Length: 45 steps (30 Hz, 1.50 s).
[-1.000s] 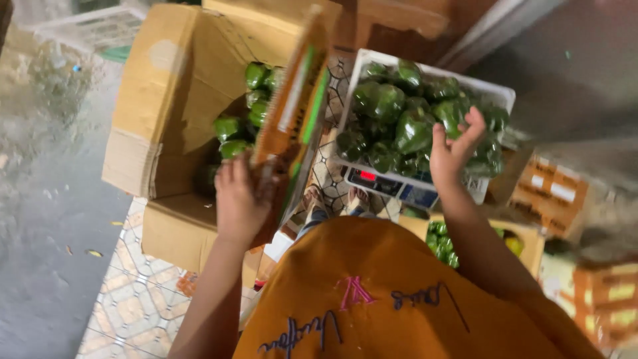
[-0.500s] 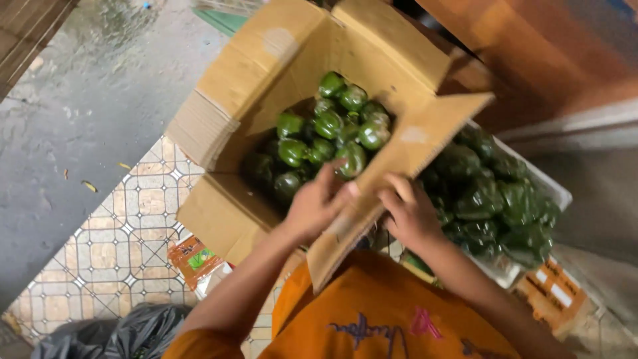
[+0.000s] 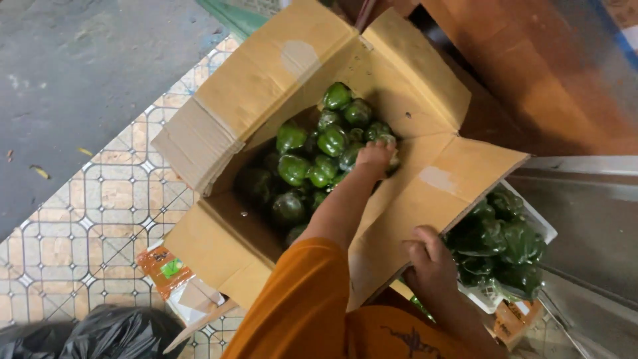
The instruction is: Sorting green peppers by transferring them from a cardboard box into a plastic crate on a scale for weighing.
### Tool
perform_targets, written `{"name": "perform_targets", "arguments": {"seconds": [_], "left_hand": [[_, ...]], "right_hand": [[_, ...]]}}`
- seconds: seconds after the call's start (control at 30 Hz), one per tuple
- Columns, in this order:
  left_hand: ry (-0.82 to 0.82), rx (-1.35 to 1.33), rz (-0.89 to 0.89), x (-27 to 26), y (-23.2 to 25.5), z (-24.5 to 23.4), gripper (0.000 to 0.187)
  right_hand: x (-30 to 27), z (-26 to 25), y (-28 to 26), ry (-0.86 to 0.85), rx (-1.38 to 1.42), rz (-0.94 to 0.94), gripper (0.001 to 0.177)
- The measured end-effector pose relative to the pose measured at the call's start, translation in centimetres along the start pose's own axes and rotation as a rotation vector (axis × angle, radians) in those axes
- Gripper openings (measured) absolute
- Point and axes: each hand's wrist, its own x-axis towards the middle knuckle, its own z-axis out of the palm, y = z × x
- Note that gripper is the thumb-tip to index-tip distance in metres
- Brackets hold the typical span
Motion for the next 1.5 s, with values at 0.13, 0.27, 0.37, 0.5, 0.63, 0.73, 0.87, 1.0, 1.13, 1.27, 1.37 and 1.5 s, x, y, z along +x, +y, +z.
{"name": "perform_targets", "arguments": {"seconds": [0.13, 0.27, 0.37, 0.5, 0.63, 0.73, 0.87, 1.0, 1.13, 1.27, 1.37, 1.5], "left_hand": [[0.086, -0.258, -0.008, -5.2, -1.6, -7.4, 0.118], [0.036, -1.53, -0.127, -13.1, -1.0, -15.5, 0.087], [-0.135, -1.962, 0.196, -19.2, 0.1, -18.9, 0.089], [-0.279, -2.207, 0.592, -24.8, 2.8, -21.4, 0.096], [-0.375, -2.256, 0.63, -27.9, 4.1, -21.5, 0.095], [-0.387, -2.275, 0.673, -29.0, 4.9, -20.6, 0.092], [0.123, -1.988, 0.707, -30.5, 6.6, -19.7, 0.08], [0.648, -1.257, 0.657, -34.0, 9.9, -21.3, 0.118], [0.733, -1.047, 0.71, -35.2, 12.3, -22.0, 0.112], [0.813, -0.531, 0.85, -36.5, 14.6, -22.1, 0.076], [0.681, -0.564, 0.917, -37.8, 15.3, -23.0, 0.087], [0.261, -1.003, 0.574, -38.8, 15.7, -24.5, 0.106]], "right_hand": [[0.8, -0.4, -0.7, -0.052, 0.055, 0.112, 0.043], [1.3, 1.1, 0.2, 0.161, 0.043, -0.141, 0.021], [1.9, 1.4, 0.5, 0.096, 0.051, -0.174, 0.037], [2.4, 1.2, 0.4, 0.07, 0.034, -0.17, 0.048], [1.9, 0.8, 0.3, 0.117, 0.038, -0.179, 0.049], [1.1, 2.4, 2.2, 0.087, 0.046, -0.179, 0.051], [1.0, 2.3, 2.4, 0.102, 0.066, -0.112, 0.045], [1.7, -2.0, 1.3, -0.078, 0.858, 0.17, 0.052], [3.0, -8.7, -0.8, 0.006, 1.374, 0.345, 0.039], [4.2, -12.5, -3.0, -0.199, 1.7, 0.287, 0.079], [4.1, -13.2, -2.7, 0.016, 1.588, 0.228, 0.081], [3.4, -13.5, -2.2, 0.301, 1.249, 0.072, 0.12]]}}
